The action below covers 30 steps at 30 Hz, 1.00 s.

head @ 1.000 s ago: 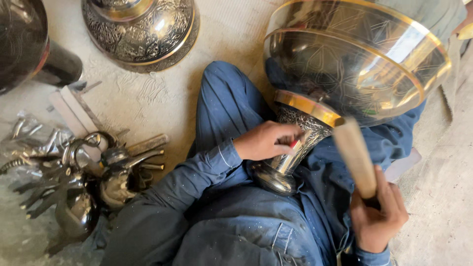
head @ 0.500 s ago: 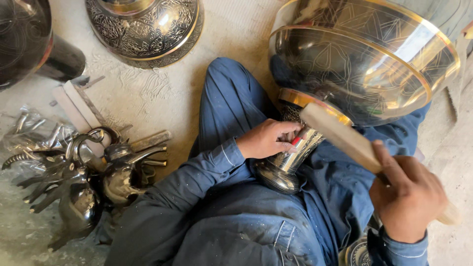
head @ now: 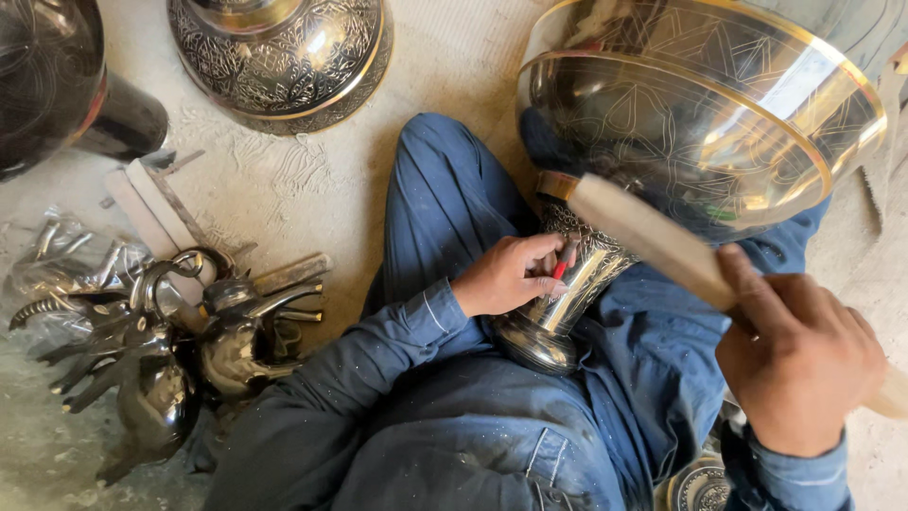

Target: The person sits on the floor and uses a hammer and chisel to engrave a decorative pattern onto the neck of a large metal vessel. They repeatedly tap the chisel to create fine lines on the surface.

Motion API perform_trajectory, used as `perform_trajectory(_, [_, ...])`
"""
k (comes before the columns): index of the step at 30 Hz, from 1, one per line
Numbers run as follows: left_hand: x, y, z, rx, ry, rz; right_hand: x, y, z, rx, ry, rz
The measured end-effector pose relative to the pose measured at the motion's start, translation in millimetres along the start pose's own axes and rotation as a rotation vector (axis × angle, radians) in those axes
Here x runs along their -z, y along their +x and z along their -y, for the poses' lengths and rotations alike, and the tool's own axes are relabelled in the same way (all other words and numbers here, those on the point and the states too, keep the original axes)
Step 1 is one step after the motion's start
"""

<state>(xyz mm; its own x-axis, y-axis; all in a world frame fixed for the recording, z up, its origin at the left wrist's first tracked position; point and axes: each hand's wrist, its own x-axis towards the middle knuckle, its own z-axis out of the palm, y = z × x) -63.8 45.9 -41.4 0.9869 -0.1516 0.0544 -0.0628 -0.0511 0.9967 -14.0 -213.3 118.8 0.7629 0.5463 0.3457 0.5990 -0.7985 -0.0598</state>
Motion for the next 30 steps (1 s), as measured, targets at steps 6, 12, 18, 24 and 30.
perform_trajectory(6, [-3.4, -3.8, 1.4, -0.018, -0.094, -0.011, 4.9, -6.7, -0.5, 0.123, -0.083, 0.04])
perform_trajectory(12, [1.7, 8.0, -10.3, -0.055, -0.214, -0.262, -33.9, -54.6, 2.2, -0.386, 0.648, -0.048])
perform_trajectory(18, [-1.7, 45.4, -20.7, -0.106, 0.012, 0.056, -69.2, -96.5, -7.4, -0.663, 0.8, 0.018])
perform_trajectory(24, [-13.6, 79.8, -28.5, -0.322, 0.469, 0.22, -62.7, -121.4, -11.1, -0.68, 0.867, -0.069])
perform_trajectory(30, [-22.5, 94.6, -40.6, -0.393, 0.465, 0.406, -68.2, -153.9, -19.6, -0.896, 1.002, -0.068])
